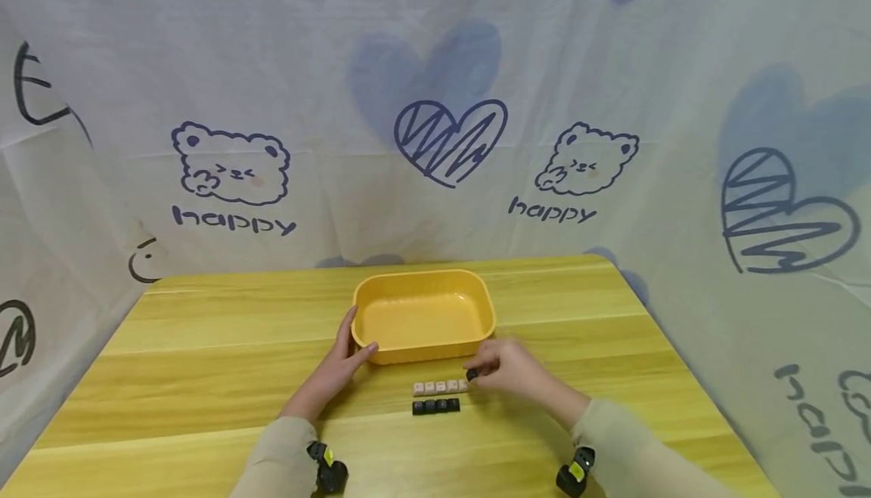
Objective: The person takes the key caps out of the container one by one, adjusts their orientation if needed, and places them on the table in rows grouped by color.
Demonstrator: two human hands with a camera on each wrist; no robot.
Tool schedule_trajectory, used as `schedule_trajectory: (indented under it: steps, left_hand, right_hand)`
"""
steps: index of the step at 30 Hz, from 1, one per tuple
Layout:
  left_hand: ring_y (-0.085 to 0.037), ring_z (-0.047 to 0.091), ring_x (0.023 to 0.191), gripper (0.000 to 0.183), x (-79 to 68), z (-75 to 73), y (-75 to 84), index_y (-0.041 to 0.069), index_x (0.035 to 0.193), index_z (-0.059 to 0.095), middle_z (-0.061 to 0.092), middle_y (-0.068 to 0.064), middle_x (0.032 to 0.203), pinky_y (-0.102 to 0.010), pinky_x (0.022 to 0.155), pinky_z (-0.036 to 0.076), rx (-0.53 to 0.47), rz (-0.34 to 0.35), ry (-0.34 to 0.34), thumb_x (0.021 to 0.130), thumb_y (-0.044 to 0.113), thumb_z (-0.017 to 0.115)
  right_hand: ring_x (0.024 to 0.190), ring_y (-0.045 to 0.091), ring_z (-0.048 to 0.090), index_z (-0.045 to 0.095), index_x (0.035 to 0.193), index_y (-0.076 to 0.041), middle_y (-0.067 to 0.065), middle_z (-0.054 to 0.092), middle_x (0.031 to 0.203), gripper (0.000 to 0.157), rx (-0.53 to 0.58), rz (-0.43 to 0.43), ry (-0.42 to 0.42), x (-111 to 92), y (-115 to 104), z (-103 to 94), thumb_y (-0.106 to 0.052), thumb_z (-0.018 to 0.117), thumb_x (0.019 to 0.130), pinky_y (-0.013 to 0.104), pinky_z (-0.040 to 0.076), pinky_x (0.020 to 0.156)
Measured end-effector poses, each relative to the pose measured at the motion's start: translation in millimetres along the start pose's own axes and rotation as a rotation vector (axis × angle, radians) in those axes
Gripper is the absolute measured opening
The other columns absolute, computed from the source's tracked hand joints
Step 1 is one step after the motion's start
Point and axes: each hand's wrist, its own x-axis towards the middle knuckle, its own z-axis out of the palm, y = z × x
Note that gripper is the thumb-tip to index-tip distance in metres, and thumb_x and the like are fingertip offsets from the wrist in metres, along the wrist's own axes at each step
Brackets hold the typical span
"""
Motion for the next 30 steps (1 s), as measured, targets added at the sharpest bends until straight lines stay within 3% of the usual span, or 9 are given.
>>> schedule_trajectory:
  steps: [8,16,30]
  left_hand:
    - [-0.032,-0.005,0.146,0.085,2.6,-0.4,-0.2,0.016,0.157,-0.007,-0.008,-0.020,0.160,-0.049,0.117,0.002,-0.005,-0.006,0.000,0.100,0.019,0.057]
    - [-0.032,-0.005,0.146,0.086,0.8,-0.3,1.7,0.018,0.157,-0.007,-0.008,-0.019,0.160,-0.050,0.117,0.002,-0.007,-0.013,0.000,0.100,0.021,0.057]
    - [-0.033,-0.004,0.147,0.085,-0.9,0.2,3.0,0.017,0.157,-0.006,-0.006,-0.020,0.160,-0.049,0.117,0.002,0.001,-0.005,0.007,0.100,0.019,0.057]
  right_hand:
    - [0.073,0.015,0.061,0.075,0.095,0.001,0.000,0.068,0.082,0.021,0.057,0.106,0.049,-10,6,17.3,0.003,0.078,0.075,0.024,0.054,0.065]
    - [0.071,0.013,0.063,0.074,0.091,0.000,0.001,0.068,0.080,0.015,0.112,0.216,0.042,-18,12,28.3,0.002,0.077,0.076,0.025,0.054,0.062]
    - [0.071,0.013,0.057,0.074,0.087,-0.004,0.000,0.062,0.079,0.014,0.014,0.153,0.068,-19,15,37.7,-0.004,0.082,0.075,0.024,0.050,0.061]
